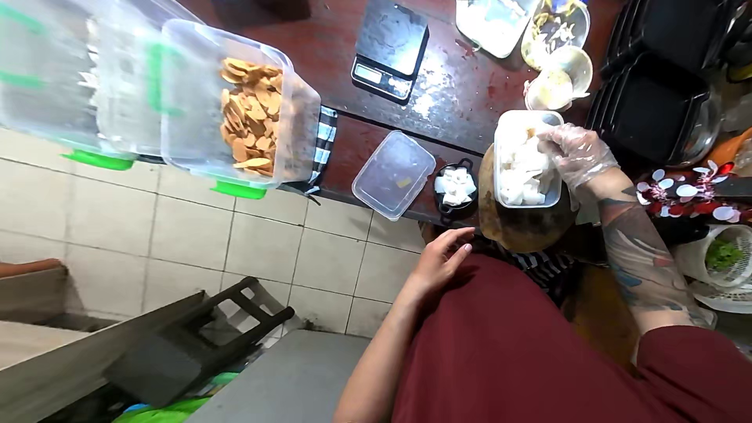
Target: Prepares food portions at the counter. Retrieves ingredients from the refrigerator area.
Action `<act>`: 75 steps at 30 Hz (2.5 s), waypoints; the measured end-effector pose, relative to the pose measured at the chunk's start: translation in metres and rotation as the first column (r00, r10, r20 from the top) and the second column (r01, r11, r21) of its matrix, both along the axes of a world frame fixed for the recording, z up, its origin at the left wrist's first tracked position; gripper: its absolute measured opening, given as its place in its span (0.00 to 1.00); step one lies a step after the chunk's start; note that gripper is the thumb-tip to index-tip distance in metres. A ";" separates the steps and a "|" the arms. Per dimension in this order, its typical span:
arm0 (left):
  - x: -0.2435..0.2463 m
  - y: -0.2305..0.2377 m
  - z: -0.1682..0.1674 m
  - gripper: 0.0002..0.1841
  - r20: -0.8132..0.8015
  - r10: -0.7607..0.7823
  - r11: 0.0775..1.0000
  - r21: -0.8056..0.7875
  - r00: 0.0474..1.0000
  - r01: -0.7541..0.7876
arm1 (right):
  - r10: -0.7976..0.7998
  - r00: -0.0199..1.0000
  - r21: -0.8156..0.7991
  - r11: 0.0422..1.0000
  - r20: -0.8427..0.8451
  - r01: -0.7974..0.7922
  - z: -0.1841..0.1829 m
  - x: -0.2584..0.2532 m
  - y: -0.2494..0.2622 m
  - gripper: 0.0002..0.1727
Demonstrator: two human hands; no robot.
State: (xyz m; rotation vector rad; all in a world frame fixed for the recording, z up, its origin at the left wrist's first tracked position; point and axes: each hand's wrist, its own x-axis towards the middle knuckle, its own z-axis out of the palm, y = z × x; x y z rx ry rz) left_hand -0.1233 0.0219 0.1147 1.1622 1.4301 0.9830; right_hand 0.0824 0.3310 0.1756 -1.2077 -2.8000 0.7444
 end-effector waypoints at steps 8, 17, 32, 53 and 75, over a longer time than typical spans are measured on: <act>-0.007 -0.002 -0.001 0.20 -0.004 0.010 1.000 -0.020 1.000 -0.010 | 0.118 0.982 0.057 0.992 -0.147 -0.110 0.006 0.021 -0.023 0.18; -0.021 0.003 0.003 0.19 -0.013 -0.032 0.999 -0.011 0.999 0.032 | 0.135 0.897 -0.201 0.978 0.421 -0.054 0.133 -0.075 -0.097 0.22; -0.054 0.001 -0.002 0.18 -0.105 0.016 0.998 -0.056 0.994 -0.022 | -0.049 0.998 -0.049 0.998 0.032 0.051 0.010 -0.006 -0.034 0.13; -0.059 0.004 -0.008 0.18 -0.086 -0.026 0.998 -0.060 0.996 0.021 | -0.101 0.896 -0.090 0.984 0.432 0.154 0.011 -0.045 0.003 0.16; -0.015 0.030 -0.044 0.22 -0.002 0.358 0.870 -0.362 0.934 -0.334 | -0.113 0.926 -0.007 0.993 -0.360 0.119 -0.002 0.027 -0.039 0.18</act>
